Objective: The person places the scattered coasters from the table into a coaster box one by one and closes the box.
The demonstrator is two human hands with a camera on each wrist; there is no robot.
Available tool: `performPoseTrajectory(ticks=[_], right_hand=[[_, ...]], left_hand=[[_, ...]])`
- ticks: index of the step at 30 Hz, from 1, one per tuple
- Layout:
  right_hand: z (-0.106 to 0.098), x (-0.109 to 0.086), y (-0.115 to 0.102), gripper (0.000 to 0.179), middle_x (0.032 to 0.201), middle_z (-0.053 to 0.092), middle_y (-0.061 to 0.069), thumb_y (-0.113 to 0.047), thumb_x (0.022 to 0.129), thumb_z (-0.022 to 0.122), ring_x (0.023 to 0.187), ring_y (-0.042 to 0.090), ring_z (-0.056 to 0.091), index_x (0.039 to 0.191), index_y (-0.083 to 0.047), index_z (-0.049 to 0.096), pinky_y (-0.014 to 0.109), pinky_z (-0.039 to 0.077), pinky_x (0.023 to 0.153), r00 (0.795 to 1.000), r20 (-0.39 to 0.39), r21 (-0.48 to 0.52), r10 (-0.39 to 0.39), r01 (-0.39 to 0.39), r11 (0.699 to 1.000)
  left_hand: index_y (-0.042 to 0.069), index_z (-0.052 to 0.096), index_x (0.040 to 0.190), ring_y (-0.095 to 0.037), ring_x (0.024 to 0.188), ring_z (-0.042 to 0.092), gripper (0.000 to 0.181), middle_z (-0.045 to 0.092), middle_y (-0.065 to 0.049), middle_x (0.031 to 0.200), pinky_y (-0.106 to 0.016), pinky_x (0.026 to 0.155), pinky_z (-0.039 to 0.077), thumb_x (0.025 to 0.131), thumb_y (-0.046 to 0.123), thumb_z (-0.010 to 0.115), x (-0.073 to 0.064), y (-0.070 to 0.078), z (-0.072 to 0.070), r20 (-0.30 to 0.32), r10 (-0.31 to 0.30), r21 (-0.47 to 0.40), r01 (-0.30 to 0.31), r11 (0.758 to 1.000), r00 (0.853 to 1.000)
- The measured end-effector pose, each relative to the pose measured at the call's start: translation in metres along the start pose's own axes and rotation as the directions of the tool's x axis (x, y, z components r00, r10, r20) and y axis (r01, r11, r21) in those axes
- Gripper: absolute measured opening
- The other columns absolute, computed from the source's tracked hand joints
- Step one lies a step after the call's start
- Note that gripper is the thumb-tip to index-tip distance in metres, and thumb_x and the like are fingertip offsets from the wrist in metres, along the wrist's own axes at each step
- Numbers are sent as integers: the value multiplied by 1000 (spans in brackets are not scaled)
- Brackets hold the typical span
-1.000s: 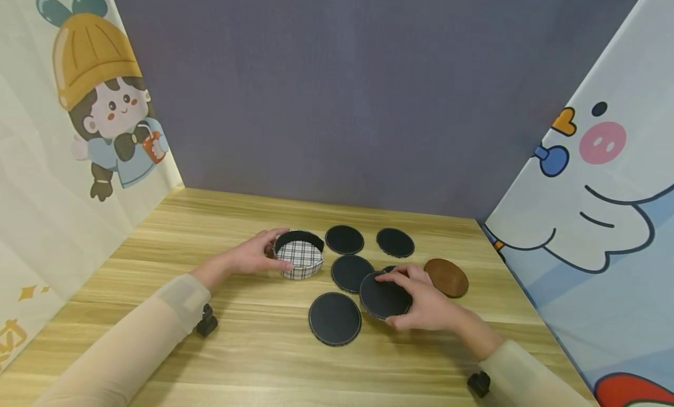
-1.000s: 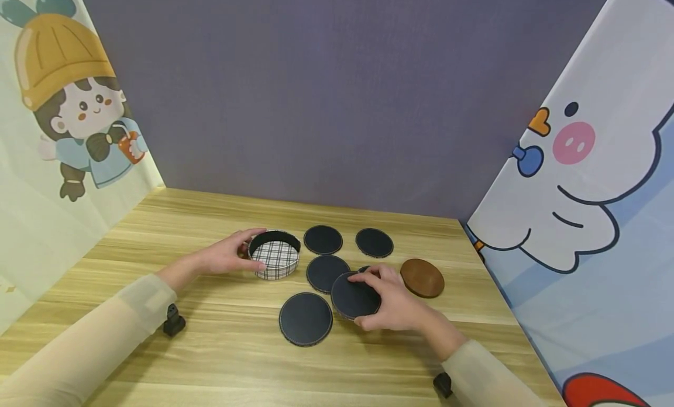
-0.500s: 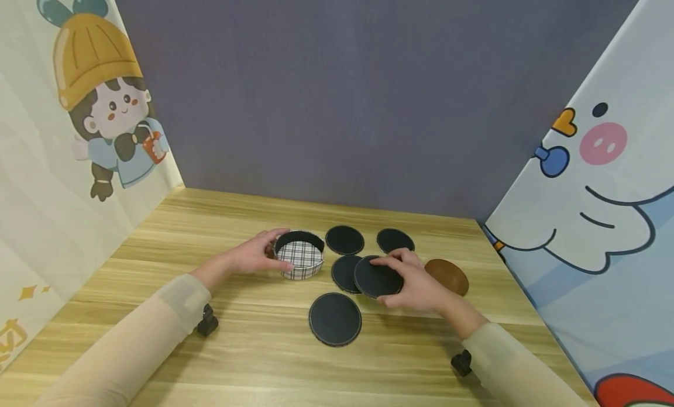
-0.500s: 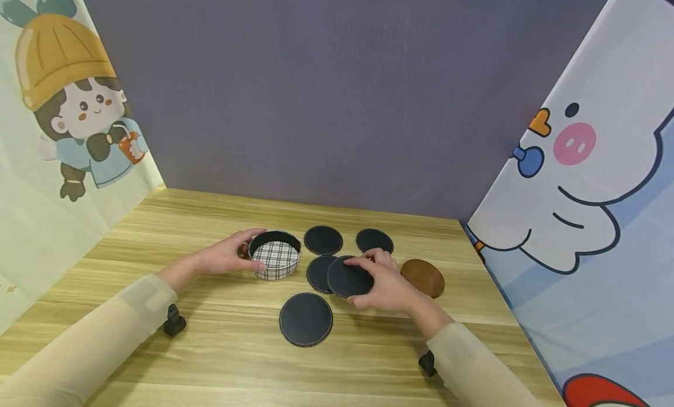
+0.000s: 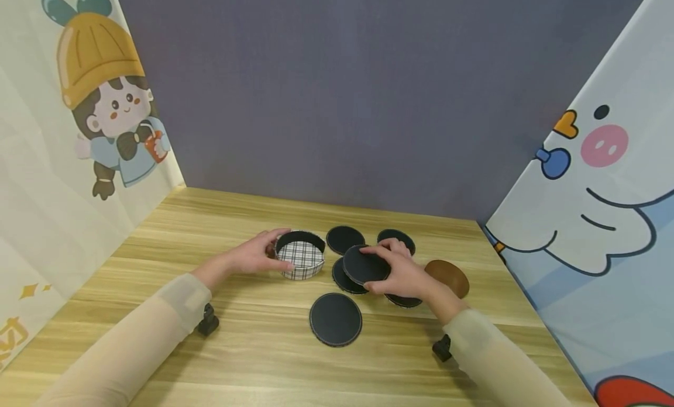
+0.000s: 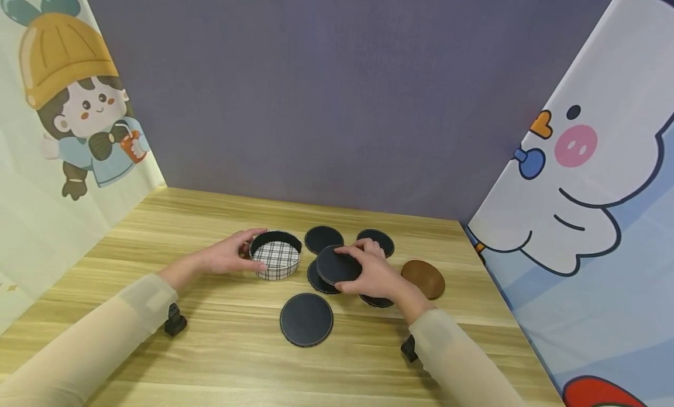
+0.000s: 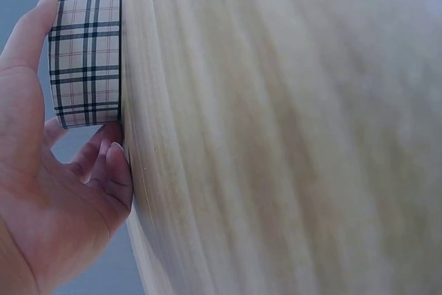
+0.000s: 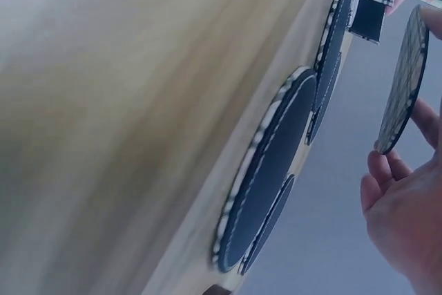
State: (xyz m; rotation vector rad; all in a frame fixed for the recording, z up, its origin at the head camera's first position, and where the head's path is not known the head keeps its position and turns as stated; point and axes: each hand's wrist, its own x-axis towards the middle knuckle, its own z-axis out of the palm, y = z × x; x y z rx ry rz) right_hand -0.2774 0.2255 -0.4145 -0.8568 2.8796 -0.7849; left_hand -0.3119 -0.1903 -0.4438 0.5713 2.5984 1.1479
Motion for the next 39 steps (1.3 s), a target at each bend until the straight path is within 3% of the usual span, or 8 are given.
performPoseTrajectory(ticks=[11, 20, 29, 39], right_hand=[[10, 28, -13, 77, 157, 42, 17, -52, 86, 86, 142, 42, 36, 157, -37, 59, 68, 36, 110, 999, 12, 18, 38, -38, 999], [20, 53, -28, 76, 156, 42, 16, -52, 88, 86, 144, 43, 35, 157, -37, 59, 74, 22, 122, 999, 33, 59, 32, -33, 998], [28, 77, -46, 77, 158, 44, 13, -56, 86, 84, 143, 40, 41, 157, -42, 58, 66, 39, 114, 999, 26, 0, 25, -25, 1000], [38, 95, -61, 79, 163, 42, 13, -57, 85, 85, 148, 40, 38, 157, -41, 58, 66, 36, 118, 998, 69, 18, 10, -11, 1000]], left_hand=[[21, 24, 176, -39, 133, 55, 116, 46, -25, 154, -64, 113, 50, 88, 59, 89, -1, 3, 1, -1, -9, 6, 9, 1000, 1000], [20, 25, 176, -38, 131, 55, 115, 48, -25, 151, -64, 112, 50, 88, 57, 90, -2, 4, 1, -4, -9, 4, 9, 1000, 1000], [19, 27, 175, -33, 125, 59, 113, 50, -23, 145, -57, 110, 52, 88, 55, 90, -3, 6, -1, -9, -3, 3, 3, 1000, 1000], [15, 26, 175, -29, 117, 61, 110, 51, -23, 139, -48, 103, 53, 91, 47, 91, -2, 4, -2, 11, 18, -16, -17, 1000, 1000]])
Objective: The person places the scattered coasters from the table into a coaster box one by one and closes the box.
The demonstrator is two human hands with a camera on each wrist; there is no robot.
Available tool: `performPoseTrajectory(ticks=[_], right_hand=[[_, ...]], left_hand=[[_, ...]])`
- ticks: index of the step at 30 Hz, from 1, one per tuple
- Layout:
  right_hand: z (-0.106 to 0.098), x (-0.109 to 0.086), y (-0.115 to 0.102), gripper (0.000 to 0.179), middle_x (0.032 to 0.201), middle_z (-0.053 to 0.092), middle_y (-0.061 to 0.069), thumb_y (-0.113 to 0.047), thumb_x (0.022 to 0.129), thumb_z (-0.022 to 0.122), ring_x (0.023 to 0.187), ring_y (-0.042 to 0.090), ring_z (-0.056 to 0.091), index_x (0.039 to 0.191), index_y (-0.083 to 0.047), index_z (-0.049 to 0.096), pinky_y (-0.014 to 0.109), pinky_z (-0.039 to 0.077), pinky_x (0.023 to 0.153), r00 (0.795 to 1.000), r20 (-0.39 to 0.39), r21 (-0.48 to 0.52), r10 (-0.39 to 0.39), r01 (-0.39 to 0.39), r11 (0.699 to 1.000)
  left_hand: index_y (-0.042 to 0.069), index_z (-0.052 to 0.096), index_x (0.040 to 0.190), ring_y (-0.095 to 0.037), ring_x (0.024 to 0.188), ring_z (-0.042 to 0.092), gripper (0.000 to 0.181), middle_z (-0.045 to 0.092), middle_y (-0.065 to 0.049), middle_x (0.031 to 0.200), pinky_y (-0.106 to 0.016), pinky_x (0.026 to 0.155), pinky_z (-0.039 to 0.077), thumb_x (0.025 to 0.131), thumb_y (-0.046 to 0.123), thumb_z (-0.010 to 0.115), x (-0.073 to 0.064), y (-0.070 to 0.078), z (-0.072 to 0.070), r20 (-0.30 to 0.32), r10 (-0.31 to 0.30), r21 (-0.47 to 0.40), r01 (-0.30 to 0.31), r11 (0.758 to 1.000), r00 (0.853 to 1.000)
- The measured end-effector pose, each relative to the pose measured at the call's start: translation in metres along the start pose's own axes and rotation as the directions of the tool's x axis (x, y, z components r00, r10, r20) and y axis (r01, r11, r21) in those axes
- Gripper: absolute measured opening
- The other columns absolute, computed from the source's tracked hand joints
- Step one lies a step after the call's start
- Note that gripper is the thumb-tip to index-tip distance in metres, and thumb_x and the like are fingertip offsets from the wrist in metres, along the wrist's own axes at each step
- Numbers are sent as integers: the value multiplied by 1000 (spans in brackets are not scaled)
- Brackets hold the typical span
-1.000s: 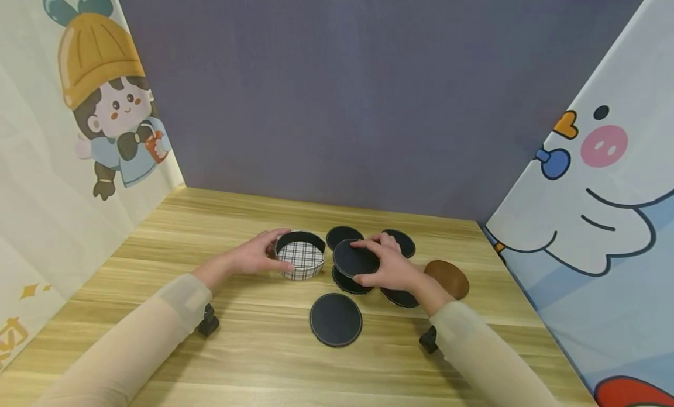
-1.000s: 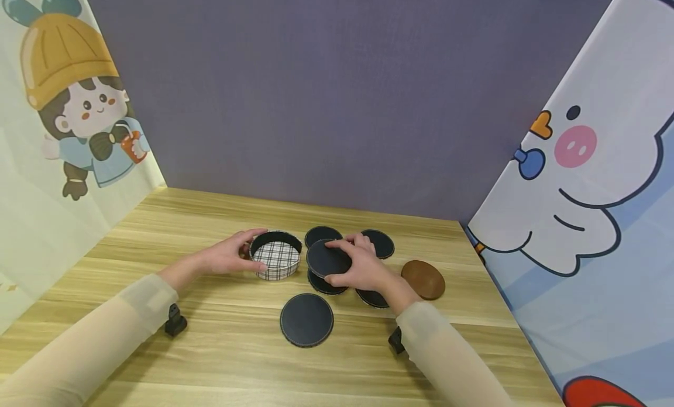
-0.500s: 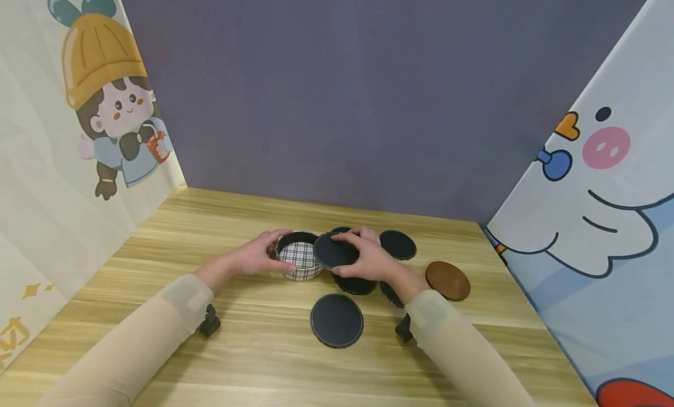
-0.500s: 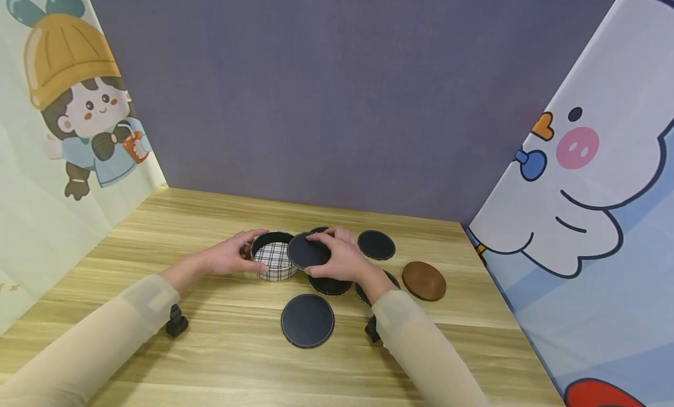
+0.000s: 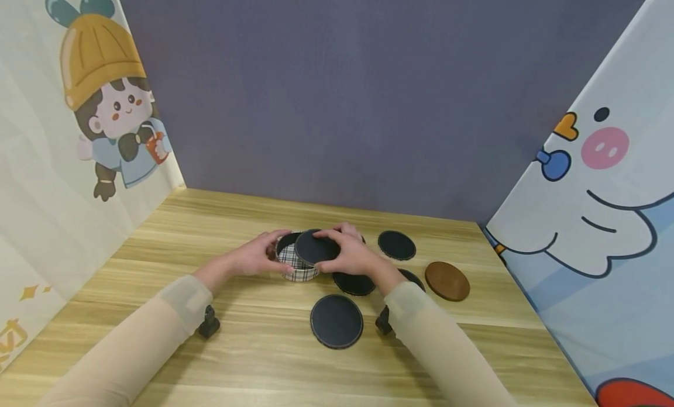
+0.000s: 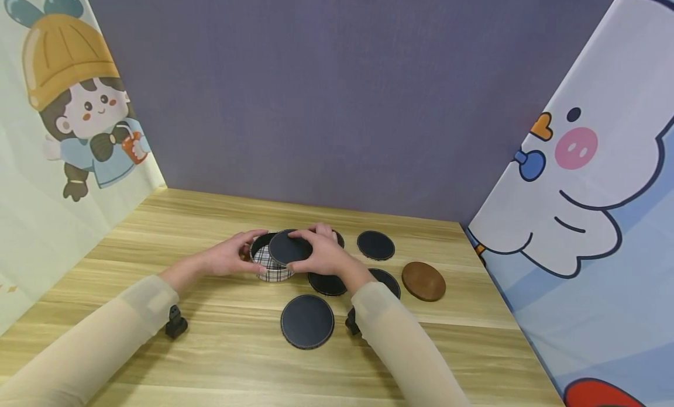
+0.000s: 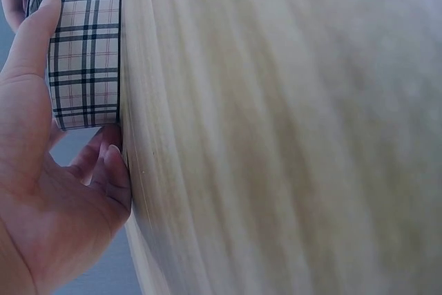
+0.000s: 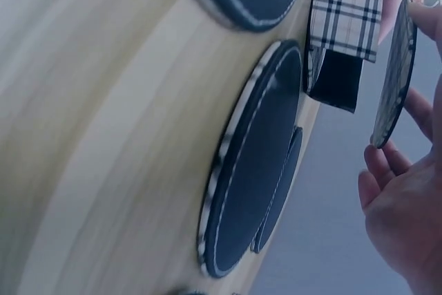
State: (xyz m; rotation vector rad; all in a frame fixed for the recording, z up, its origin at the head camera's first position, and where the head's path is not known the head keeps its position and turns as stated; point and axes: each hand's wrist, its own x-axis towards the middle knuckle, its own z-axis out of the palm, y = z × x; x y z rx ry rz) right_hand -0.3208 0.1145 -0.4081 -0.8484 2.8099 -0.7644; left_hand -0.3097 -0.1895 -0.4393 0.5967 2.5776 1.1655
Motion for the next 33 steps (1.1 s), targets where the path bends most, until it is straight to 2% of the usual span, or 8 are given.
performPoseTrajectory(ticks=[9, 20, 33], right_hand=[[9, 11, -11, 77, 164, 41, 15, -55, 88, 85, 150, 39, 36, 159, -37, 58, 65, 34, 119, 999, 37, -6, -28, 29, 1000], [16, 20, -14, 75, 162, 44, 13, -55, 90, 84, 148, 33, 38, 158, -36, 59, 56, 32, 117, 997, 56, -22, -59, 60, 998], [21, 25, -13, 71, 161, 45, 12, -56, 93, 83, 147, 34, 39, 157, -34, 60, 60, 31, 118, 994, 67, -21, -85, 87, 996]], left_hand=[[17, 25, 175, -30, 120, 60, 109, 49, -22, 142, -45, 101, 53, 93, 49, 89, 1, -2, 0, 14, -17, 14, 17, 1000, 1000], [16, 24, 175, -30, 118, 62, 109, 45, -25, 148, -41, 95, 55, 94, 48, 88, 2, -3, -1, 33, -9, -13, 9, 1000, 999], [15, 22, 176, -29, 119, 64, 111, 44, -25, 148, -40, 97, 55, 93, 50, 88, 1, -3, 0, 35, -10, -17, 11, 1000, 999]])
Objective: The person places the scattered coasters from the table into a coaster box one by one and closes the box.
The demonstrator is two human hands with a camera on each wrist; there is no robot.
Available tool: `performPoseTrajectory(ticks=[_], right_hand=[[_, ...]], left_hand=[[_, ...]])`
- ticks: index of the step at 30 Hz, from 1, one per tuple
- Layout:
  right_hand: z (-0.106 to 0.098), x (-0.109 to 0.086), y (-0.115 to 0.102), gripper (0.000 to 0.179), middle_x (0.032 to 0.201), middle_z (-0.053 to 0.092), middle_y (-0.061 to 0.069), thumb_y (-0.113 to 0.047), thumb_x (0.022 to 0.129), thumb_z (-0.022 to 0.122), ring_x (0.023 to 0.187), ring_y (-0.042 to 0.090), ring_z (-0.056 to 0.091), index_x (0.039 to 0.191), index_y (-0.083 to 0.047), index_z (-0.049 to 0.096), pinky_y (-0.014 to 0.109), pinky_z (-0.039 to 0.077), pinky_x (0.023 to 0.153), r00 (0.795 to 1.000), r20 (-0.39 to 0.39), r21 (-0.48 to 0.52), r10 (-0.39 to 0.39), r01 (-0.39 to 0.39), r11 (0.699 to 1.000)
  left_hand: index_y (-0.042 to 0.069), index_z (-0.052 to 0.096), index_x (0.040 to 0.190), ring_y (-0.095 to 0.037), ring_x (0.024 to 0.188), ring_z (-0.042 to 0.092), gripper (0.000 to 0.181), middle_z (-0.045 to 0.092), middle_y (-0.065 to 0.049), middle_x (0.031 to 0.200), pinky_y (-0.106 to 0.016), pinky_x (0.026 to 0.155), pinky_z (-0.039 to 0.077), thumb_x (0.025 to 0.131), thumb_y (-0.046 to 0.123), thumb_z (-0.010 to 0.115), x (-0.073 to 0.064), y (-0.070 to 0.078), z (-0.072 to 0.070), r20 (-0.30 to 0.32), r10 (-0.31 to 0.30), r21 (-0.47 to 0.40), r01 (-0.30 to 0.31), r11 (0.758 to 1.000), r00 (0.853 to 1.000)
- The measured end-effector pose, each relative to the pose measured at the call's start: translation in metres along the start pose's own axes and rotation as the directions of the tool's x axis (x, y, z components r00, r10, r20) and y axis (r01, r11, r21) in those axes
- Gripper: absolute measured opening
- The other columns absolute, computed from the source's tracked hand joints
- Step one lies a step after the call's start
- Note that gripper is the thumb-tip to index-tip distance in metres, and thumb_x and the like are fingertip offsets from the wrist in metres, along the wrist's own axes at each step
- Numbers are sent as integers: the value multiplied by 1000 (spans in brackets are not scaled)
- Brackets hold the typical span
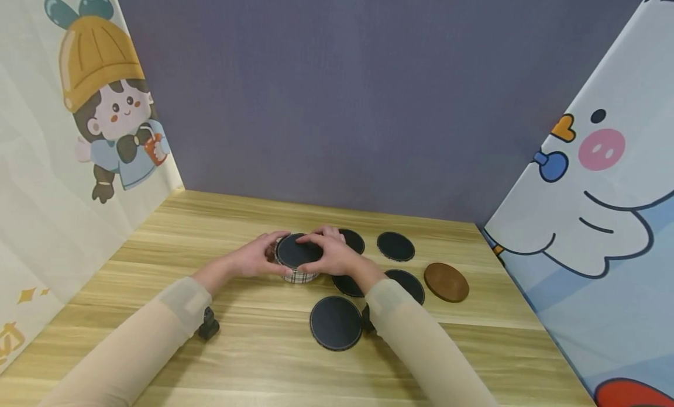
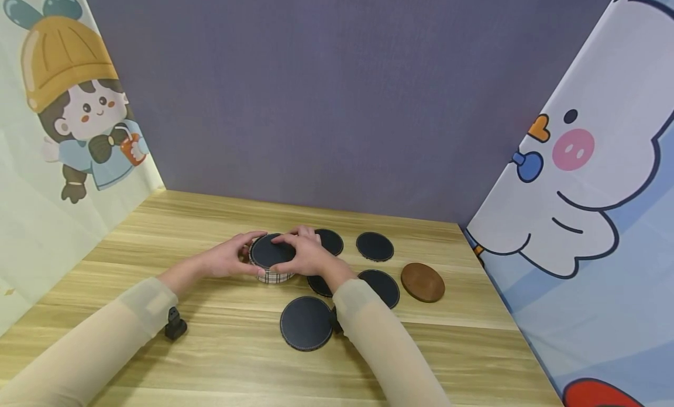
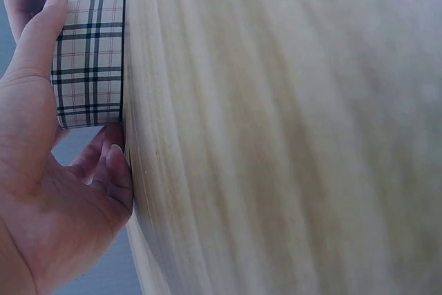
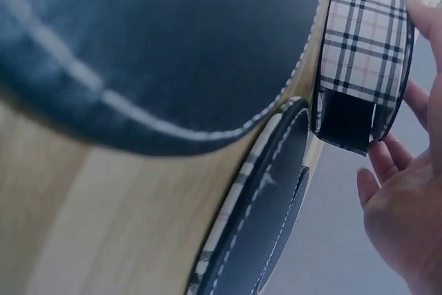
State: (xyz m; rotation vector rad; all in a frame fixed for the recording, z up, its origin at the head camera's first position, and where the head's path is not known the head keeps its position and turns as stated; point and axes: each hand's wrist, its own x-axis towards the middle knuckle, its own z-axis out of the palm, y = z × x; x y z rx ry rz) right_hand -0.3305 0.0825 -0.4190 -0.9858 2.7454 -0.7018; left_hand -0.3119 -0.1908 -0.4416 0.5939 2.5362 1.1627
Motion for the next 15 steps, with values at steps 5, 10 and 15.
performPoseTrajectory(ticks=[5, 10, 15], right_hand=[[0, -1, 0, 69, 162, 44, 11, -56, 95, 82, 146, 36, 40, 158, -35, 59, 63, 31, 121, 1000, 9, -1, 4, -4, 1000], [0, -1, 2, 69, 163, 43, 9, -56, 97, 80, 146, 35, 39, 159, -36, 58, 62, 32, 122, 1000, 18, -7, 4, -3, 1000], [0, -2, 3, 69, 164, 43, 8, -56, 97, 81, 149, 35, 38, 159, -37, 58, 63, 32, 123, 1000, 26, -17, 3, -3, 1000]], left_hand=[[15, 22, 176, -31, 121, 65, 111, 43, -27, 150, -39, 95, 56, 94, 49, 88, -1, 1, 0, 5, 2, -1, -2, 1000, 1000], [15, 22, 176, -30, 120, 65, 110, 41, -28, 151, -38, 94, 56, 94, 47, 88, -2, 4, -1, 8, -4, -11, 4, 1000, 1000], [14, 21, 176, -28, 117, 65, 110, 41, -27, 150, -38, 93, 56, 95, 47, 88, -3, 3, -1, 10, -8, -21, 8, 1000, 1000]])
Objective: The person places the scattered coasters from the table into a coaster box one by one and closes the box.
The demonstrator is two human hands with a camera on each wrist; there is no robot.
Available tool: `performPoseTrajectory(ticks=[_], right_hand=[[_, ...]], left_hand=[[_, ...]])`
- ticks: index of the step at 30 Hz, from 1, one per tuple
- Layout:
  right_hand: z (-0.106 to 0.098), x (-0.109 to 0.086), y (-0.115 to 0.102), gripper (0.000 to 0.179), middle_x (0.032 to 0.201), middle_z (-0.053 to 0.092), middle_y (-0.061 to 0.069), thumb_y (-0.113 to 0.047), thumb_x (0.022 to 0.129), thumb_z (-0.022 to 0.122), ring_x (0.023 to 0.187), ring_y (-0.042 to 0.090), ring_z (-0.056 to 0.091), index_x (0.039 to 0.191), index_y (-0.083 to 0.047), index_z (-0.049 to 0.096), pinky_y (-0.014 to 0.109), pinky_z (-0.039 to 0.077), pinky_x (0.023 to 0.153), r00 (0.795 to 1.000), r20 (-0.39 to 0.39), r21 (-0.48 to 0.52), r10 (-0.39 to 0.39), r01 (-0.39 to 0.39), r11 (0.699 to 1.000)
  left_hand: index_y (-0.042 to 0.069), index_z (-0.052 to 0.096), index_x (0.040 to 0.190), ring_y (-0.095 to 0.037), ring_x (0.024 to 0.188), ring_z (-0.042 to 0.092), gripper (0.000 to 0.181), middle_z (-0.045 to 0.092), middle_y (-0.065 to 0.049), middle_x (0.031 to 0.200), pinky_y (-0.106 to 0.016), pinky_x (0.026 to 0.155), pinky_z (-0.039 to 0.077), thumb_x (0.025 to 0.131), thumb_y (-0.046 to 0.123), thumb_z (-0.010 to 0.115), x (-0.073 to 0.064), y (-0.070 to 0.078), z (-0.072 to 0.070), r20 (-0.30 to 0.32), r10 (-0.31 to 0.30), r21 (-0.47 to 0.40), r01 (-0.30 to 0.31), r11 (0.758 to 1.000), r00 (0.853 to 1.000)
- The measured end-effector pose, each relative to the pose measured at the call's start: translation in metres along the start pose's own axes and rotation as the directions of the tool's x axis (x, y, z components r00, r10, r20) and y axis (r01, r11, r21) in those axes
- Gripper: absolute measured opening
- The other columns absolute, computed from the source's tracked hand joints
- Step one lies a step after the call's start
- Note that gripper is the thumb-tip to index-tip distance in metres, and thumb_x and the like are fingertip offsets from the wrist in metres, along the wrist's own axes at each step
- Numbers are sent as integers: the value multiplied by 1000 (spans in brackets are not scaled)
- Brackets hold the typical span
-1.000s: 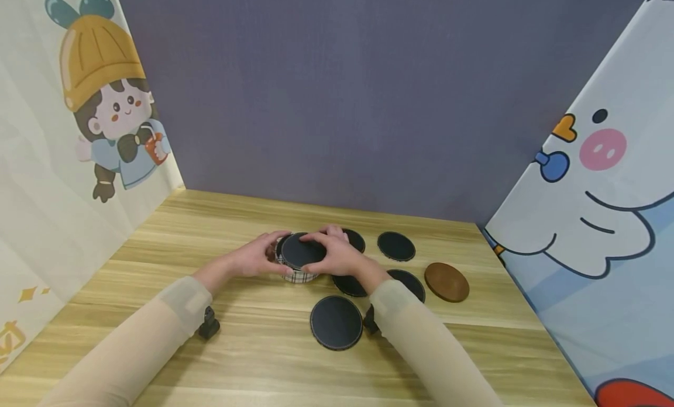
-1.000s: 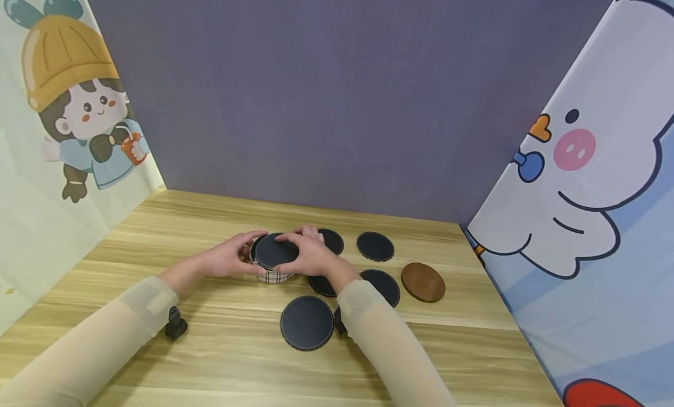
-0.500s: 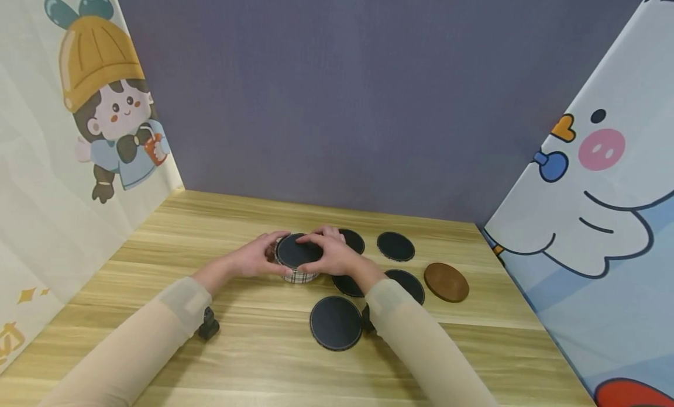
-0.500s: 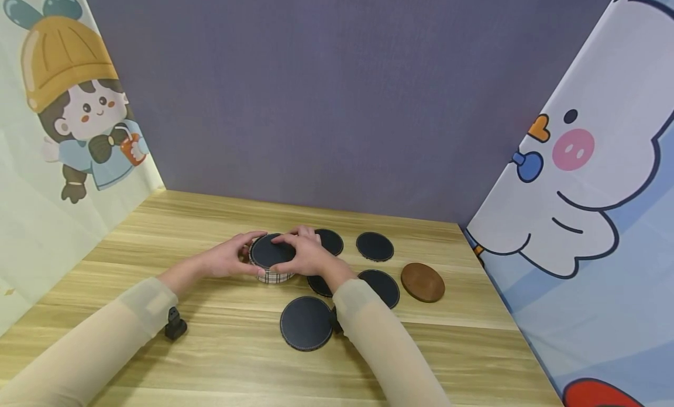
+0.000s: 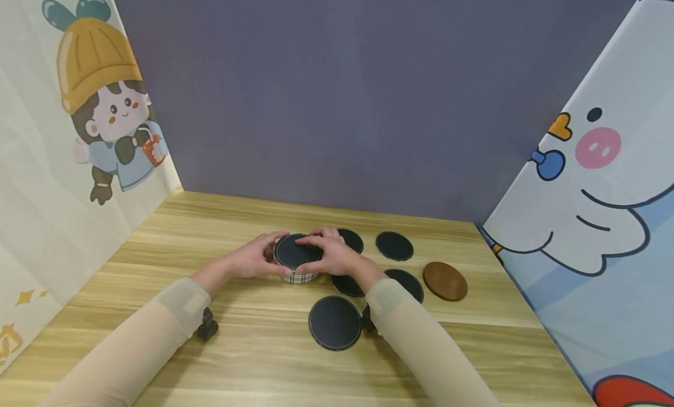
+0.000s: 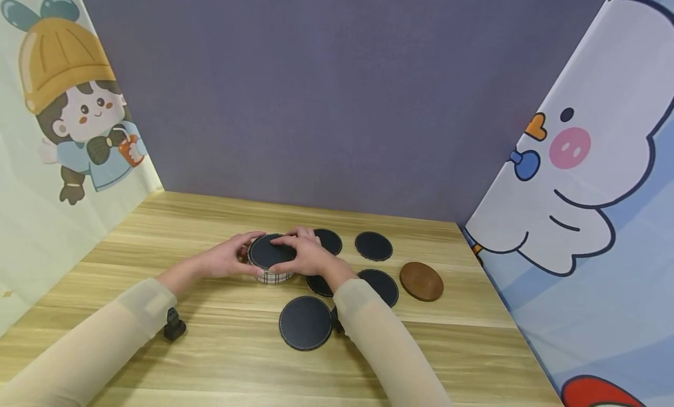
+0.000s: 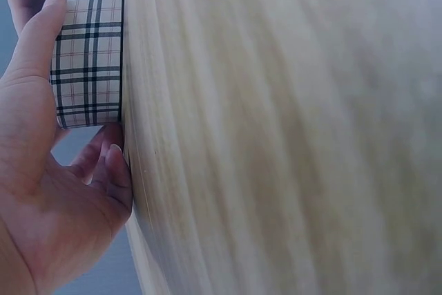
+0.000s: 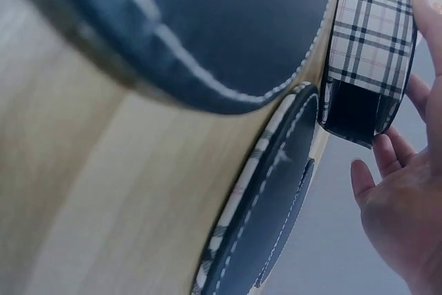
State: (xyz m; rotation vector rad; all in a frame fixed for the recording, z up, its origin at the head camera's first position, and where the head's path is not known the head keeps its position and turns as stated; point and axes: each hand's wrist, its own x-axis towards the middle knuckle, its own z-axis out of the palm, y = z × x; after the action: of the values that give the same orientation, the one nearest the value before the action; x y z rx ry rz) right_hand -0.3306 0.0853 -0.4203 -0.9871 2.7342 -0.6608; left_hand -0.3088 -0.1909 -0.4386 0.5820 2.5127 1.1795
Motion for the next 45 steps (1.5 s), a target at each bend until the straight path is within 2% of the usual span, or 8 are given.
performPoseTrajectory(ticks=[9, 21, 23, 27, 30, 34, 38, 45], right_hand=[[-1, 0, -1, 71, 164, 43, 7, -58, 95, 82, 150, 34, 37, 159, -38, 58, 64, 33, 124, 1000, -2, 7, 1, -1, 1000], [-5, -9, 3, 72, 167, 43, 10, -56, 95, 83, 155, 37, 38, 159, -34, 59, 67, 35, 123, 1000, -25, 43, -1, 2, 999], [-8, -15, 6, 70, 167, 43, 9, -53, 96, 83, 153, 37, 40, 158, -31, 60, 65, 39, 121, 999, -38, 75, -6, 9, 997], [-15, -29, 15, 66, 160, 47, 12, -42, 99, 84, 138, 35, 53, 158, -22, 60, 57, 50, 112, 997, -65, 149, -45, 54, 987], [-22, -44, 20, 65, 154, 51, 15, -34, 101, 83, 124, 37, 61, 158, -16, 60, 57, 55, 106, 995, -71, 193, -63, 76, 978], [-31, -67, 26, 63, 151, 58, 16, -34, 102, 82, 116, 31, 65, 157, -14, 59, 54, 57, 100, 996, -67, 188, -57, 68, 980], [-35, -89, 35, 61, 149, 62, 14, -36, 103, 80, 110, 22, 65, 156, -13, 60, 44, 55, 94, 994, -73, 154, -77, 88, 984], [-33, -123, 47, 63, 149, 61, 12, -38, 101, 82, 112, 27, 65, 155, -14, 61, 38, 57, 90, 997, -44, 174, -57, 64, 983]], left_hand=[[15, 20, 176, -26, 114, 65, 112, 42, -25, 149, -37, 91, 55, 94, 49, 88, 1, -4, -1, 1, 1, -6, -1, 1000, 1000], [18, 24, 176, -31, 121, 61, 110, 47, -24, 147, -48, 101, 54, 93, 51, 88, 1, -4, 2, -21, 1, 47, 0, 999, 1000], [16, 24, 175, -31, 120, 62, 111, 48, -25, 146, -49, 102, 54, 92, 49, 89, 1, -4, 2, -26, 10, 48, -9, 999, 1000], [14, 26, 175, -32, 120, 62, 111, 50, -26, 143, -54, 106, 53, 91, 46, 92, 2, -5, 3, -46, 25, 51, -23, 998, 999], [13, 28, 174, -34, 122, 63, 112, 51, -27, 143, -56, 108, 53, 89, 43, 93, 2, -5, 2, -60, 31, 48, -28, 998, 998], [12, 28, 174, -35, 123, 64, 113, 51, -29, 144, -58, 110, 53, 88, 42, 94, 4, -5, 2, -63, 38, 49, -35, 998, 997], [13, 27, 174, -33, 121, 63, 113, 51, -27, 142, -56, 108, 54, 89, 42, 94, 5, -6, 1, -62, 39, 60, -35, 998, 997], [12, 27, 174, -34, 122, 62, 114, 51, -27, 142, -59, 109, 53, 88, 44, 94, 6, -6, 3, -60, 36, 66, -32, 997, 998]])
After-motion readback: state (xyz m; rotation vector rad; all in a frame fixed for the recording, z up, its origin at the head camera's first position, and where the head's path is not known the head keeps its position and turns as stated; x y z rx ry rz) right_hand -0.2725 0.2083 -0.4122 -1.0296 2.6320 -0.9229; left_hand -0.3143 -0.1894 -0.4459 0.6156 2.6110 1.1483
